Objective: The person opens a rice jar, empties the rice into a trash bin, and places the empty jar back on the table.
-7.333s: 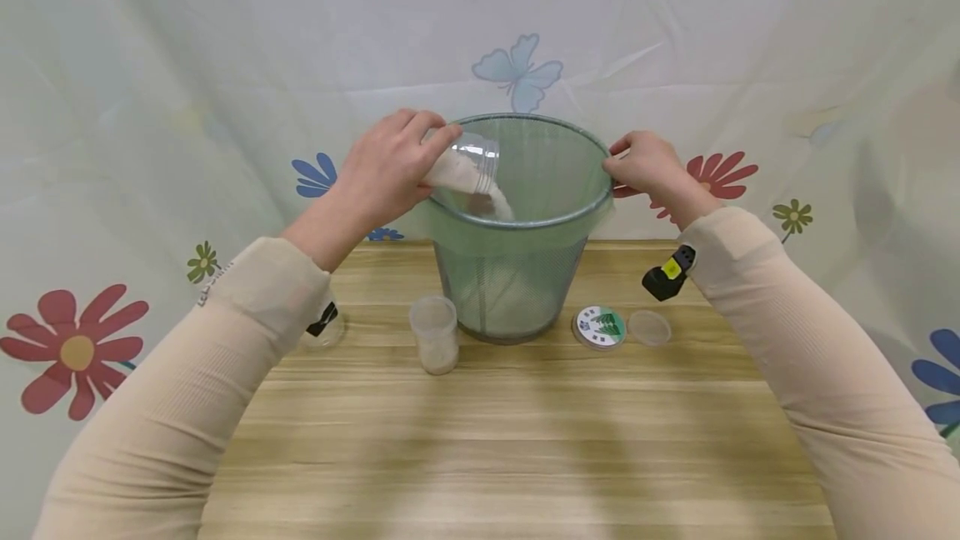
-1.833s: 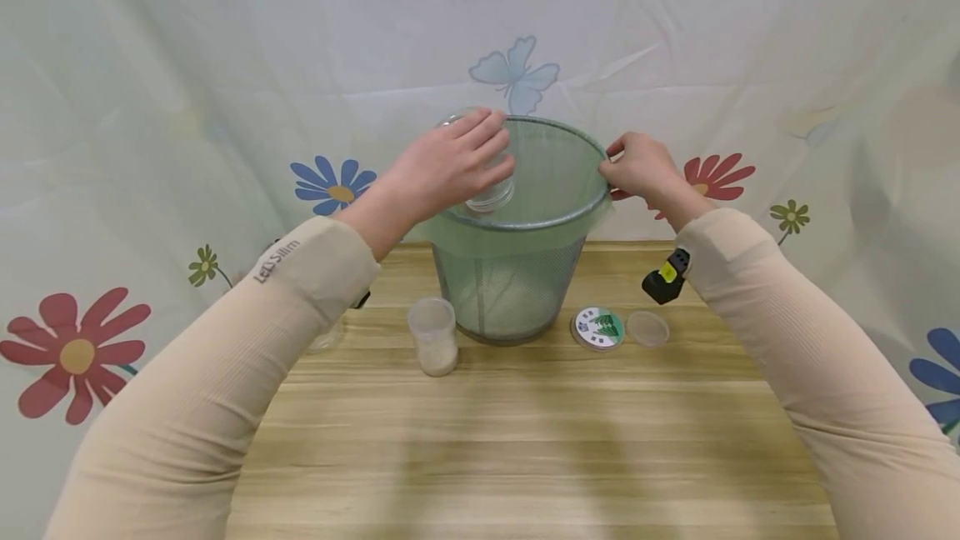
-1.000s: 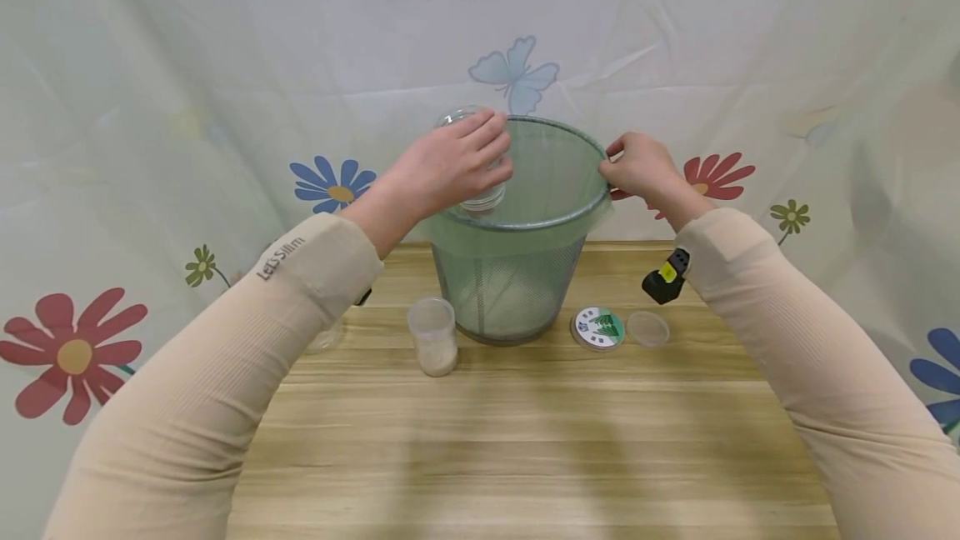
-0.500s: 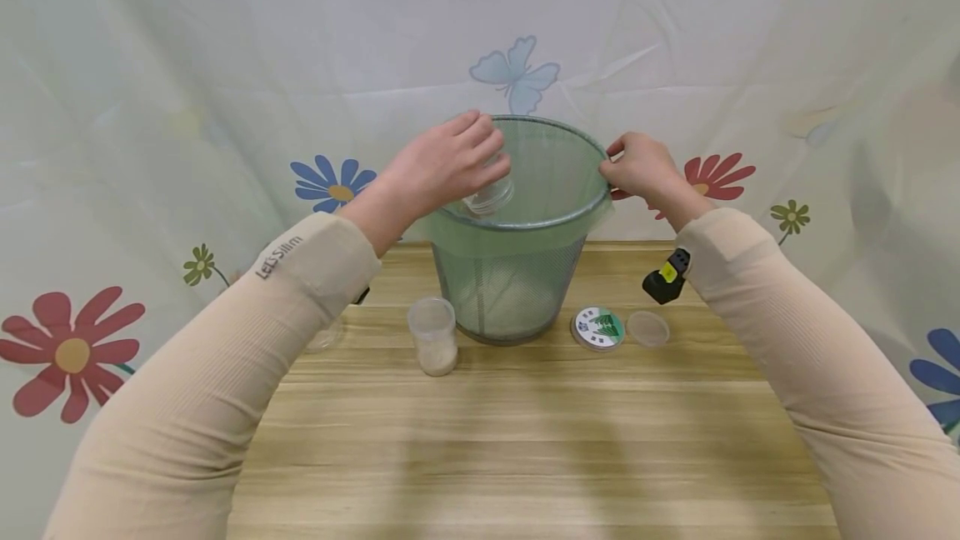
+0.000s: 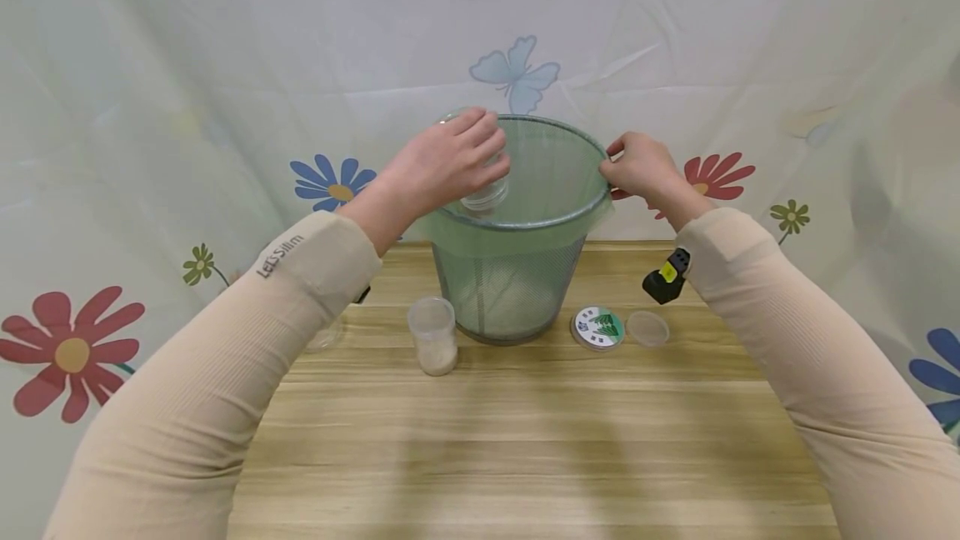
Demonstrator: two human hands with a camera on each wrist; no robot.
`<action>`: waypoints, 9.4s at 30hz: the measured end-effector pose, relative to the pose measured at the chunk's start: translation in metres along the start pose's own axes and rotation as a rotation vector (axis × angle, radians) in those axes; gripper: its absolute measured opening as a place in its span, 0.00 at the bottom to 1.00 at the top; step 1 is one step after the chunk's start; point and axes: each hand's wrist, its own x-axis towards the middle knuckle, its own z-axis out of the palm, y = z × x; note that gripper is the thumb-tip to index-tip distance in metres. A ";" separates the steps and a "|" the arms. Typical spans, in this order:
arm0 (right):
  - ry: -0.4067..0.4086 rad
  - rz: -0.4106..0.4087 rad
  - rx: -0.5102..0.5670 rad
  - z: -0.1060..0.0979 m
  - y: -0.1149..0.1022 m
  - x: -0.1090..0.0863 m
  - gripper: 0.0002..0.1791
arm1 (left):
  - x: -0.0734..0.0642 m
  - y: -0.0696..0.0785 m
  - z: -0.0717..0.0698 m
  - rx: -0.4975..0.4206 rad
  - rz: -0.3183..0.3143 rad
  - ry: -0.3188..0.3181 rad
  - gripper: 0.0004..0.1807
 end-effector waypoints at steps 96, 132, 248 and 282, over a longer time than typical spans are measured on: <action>0.003 -0.013 -0.042 0.001 -0.004 -0.002 0.24 | 0.004 -0.008 -0.005 0.058 0.160 -0.148 0.26; 0.006 -0.008 -0.058 0.002 -0.004 -0.002 0.24 | -0.004 -0.008 0.005 0.035 0.091 -0.049 0.26; 0.040 -0.001 0.018 0.005 0.003 -0.001 0.23 | -0.030 0.000 0.023 -0.298 -0.315 -0.057 0.25; 0.046 0.023 0.061 0.007 0.004 0.001 0.24 | -0.088 -0.015 0.052 -0.694 -0.801 -0.292 0.41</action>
